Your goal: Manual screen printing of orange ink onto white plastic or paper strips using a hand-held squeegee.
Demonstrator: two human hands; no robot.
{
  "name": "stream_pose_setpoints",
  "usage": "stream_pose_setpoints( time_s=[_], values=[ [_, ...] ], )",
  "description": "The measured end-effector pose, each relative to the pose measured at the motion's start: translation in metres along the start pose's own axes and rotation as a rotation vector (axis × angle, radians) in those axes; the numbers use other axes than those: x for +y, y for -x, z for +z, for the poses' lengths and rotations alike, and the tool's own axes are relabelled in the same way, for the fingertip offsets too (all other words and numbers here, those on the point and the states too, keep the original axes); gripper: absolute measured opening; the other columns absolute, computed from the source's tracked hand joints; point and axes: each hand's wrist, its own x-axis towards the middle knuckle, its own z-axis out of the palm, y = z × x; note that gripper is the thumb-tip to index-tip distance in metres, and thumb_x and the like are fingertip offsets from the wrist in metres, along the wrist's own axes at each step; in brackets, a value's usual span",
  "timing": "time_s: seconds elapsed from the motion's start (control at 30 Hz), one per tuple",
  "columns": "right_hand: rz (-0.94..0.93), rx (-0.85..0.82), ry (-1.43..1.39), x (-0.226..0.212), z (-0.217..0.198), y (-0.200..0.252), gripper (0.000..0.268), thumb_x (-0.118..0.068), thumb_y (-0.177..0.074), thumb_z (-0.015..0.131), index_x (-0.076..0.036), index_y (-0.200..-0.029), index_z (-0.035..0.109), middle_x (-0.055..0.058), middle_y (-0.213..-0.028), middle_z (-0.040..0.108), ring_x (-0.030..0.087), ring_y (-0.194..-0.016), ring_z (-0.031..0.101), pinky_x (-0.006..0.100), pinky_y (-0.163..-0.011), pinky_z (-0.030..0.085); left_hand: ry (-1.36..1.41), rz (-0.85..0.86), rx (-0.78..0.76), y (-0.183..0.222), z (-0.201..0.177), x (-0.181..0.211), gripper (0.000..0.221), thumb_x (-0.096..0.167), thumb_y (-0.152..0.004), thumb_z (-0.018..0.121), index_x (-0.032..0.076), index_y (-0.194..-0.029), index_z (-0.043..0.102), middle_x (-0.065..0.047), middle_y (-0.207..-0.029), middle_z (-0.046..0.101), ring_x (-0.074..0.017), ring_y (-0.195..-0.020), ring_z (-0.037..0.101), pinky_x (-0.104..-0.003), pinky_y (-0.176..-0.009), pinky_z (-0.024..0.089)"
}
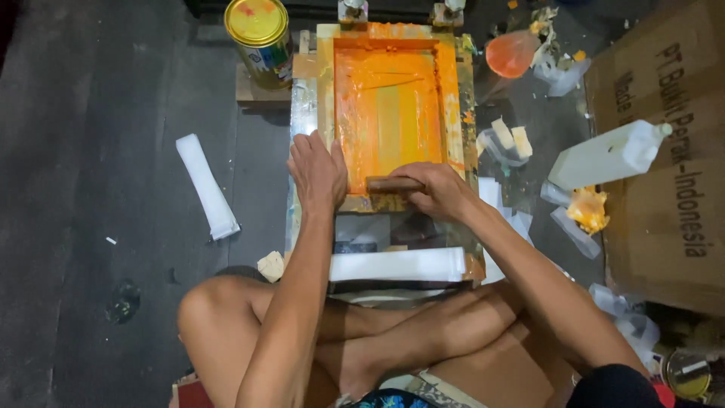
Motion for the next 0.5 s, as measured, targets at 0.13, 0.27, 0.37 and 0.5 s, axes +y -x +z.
stream_pose_setpoints(
  time_s=[0.13, 0.27, 0.37, 0.5],
  values=[
    [-0.014, 0.044, -0.061, -0.005, -0.002, 0.007, 0.045, 0.006, -0.09, 0.058, -0.015, -0.126, 0.074, 0.019, -0.098, 0.075, 0.045, -0.101, 0.069, 0.051, -0.091, 0.057, 0.007, 0.022, 0.024, 0.003, 0.003, -0.003, 0.049, 0.04, -0.106, 0.039, 0.002, -0.135, 0.049, -0.015, -0.115, 0.048, -0.0366, -0.108, 0.051, -0.045, -0.092, 0.038],
    [-0.01, -0.033, -0.045, 0.005, -0.006, 0.008, 0.037, 0.005, -0.092, 0.06, -0.012, -0.121, 0.075, 0.017, -0.102, 0.078, 0.044, -0.101, 0.071, 0.054, -0.089, 0.058, 0.016, 0.013, 0.012, 0.001, 0.006, -0.006, 0.05, 0.041, -0.106, 0.04, 0.002, -0.137, 0.049, -0.016, -0.116, 0.048, -0.0382, -0.111, 0.05, -0.048, -0.093, 0.038],
    [0.055, -0.115, -0.072, -0.009, -0.019, 0.004, 0.036, 0.007, -0.091, 0.061, -0.01, -0.12, 0.075, 0.017, -0.101, 0.08, 0.044, -0.1, 0.072, 0.056, -0.088, 0.059, 0.022, -0.018, -0.029, -0.001, 0.006, -0.007, 0.052, 0.043, -0.106, 0.038, 0.004, -0.139, 0.049, -0.014, -0.118, 0.048, -0.0359, -0.112, 0.05, -0.046, -0.095, 0.038],
    [0.117, 0.032, -0.014, -0.028, -0.038, -0.039, 0.036, 0.002, -0.089, 0.066, -0.016, -0.117, 0.078, 0.011, -0.101, 0.08, 0.041, -0.102, 0.073, 0.052, -0.091, 0.057, 0.034, 0.002, -0.013, -0.004, 0.012, -0.011, 0.052, 0.045, -0.105, 0.039, 0.005, -0.134, 0.05, -0.014, -0.115, 0.049, -0.0383, -0.111, 0.05, -0.048, -0.094, 0.038]
  ],
)
